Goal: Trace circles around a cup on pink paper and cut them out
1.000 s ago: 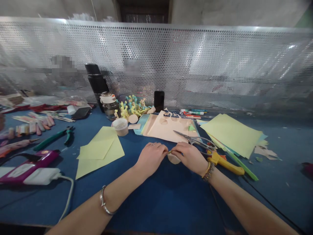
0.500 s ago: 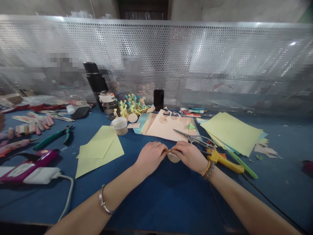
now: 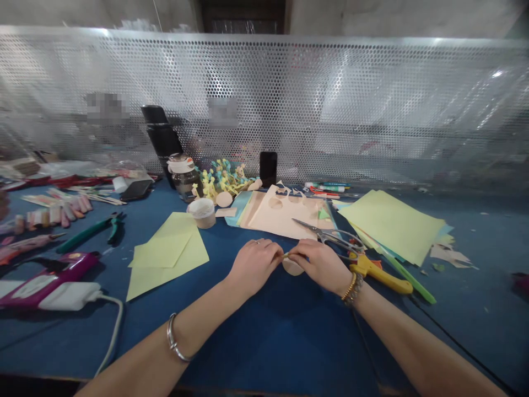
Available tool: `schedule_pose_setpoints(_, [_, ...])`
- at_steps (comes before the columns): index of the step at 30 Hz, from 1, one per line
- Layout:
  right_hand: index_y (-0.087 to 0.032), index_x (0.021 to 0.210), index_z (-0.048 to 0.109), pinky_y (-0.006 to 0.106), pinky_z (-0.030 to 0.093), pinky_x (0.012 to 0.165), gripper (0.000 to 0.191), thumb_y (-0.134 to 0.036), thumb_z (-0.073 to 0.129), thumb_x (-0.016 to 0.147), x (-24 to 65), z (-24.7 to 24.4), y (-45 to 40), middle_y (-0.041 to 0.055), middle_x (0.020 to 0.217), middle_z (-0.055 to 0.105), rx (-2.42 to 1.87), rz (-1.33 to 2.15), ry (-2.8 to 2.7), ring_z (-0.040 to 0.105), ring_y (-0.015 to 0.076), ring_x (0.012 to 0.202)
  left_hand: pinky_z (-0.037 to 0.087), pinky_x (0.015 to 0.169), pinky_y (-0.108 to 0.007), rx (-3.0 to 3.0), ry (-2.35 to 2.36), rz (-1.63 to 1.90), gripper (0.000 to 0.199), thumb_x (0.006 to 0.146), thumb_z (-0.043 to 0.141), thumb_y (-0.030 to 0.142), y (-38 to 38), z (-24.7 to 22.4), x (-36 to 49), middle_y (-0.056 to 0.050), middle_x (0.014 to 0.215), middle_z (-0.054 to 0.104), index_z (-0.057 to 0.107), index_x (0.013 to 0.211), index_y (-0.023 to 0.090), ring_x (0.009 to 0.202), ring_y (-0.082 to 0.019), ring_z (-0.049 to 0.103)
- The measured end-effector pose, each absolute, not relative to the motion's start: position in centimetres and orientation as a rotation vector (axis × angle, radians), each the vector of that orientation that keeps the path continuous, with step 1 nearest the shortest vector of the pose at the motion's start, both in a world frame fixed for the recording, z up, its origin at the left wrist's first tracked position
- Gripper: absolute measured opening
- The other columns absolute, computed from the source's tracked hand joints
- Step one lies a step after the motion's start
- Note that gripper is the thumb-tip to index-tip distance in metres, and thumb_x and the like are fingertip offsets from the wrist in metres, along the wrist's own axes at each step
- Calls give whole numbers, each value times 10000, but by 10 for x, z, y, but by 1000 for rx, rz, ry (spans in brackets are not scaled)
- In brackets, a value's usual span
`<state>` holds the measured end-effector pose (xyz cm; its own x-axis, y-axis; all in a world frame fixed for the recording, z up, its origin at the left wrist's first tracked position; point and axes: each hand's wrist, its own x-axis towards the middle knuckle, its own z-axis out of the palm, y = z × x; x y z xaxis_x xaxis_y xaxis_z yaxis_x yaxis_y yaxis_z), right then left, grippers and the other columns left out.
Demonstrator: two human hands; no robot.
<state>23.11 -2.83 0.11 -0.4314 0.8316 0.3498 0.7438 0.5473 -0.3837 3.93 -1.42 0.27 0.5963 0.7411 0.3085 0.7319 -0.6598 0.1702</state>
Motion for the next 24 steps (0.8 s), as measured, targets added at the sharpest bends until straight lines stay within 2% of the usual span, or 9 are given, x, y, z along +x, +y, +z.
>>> schedule_pose_setpoints(10, [-179, 774, 666, 272, 456, 739, 178, -221, 542, 894, 232, -1, -26, 26, 794, 656, -1262, 232, -2236, 597, 151, 787, 408, 766, -329, 2827, 1324, 610, 177, 941, 452, 271, -17, 4, 42, -21, 904, 635, 602, 890, 194, 879, -193, 585])
schedule_pose_setpoints(14, [-182, 771, 665, 283, 460, 739, 176, -246, 548, 886, 232, 0, -26, 27, 789, 658, -1230, 302, -2143, 603, 156, 780, 410, 763, -316, 2617, 1354, 685, 131, 905, 513, 266, -17, 7, 44, -5, 893, 650, 616, 858, 202, 858, -181, 594])
schedule_pose_setpoints(17, [-186, 881, 675, 283, 476, 717, 142, -283, 575, 859, 235, 5, -25, 32, 829, 672, -1208, 448, -1935, 614, 154, 758, 417, 713, -290, 2355, 1344, 757, 119, 873, 536, 260, -16, 12, 48, 2, 879, 675, 640, 851, 207, 826, -174, 607])
schedule_pose_setpoints(20, [-175, 1028, 659, 278, 488, 664, 267, -347, 582, 838, 240, 10, -23, 33, 796, 675, -1204, 665, -1702, 609, 149, 693, 430, 668, -270, 2093, 1227, 803, 178, 863, 520, 294, -15, 17, 55, -7, 830, 695, 656, 832, 184, 763, -167, 617])
schedule_pose_setpoints(24, [-159, 953, 690, 276, 499, 676, 320, -430, 606, 806, 244, 12, -18, 50, 883, 686, -1097, 963, -1524, 596, 131, 684, 454, 662, -259, 1853, 1061, 857, 244, 840, 522, 345, -13, 19, 68, -25, 754, 688, 649, 775, 146, 707, -158, 611])
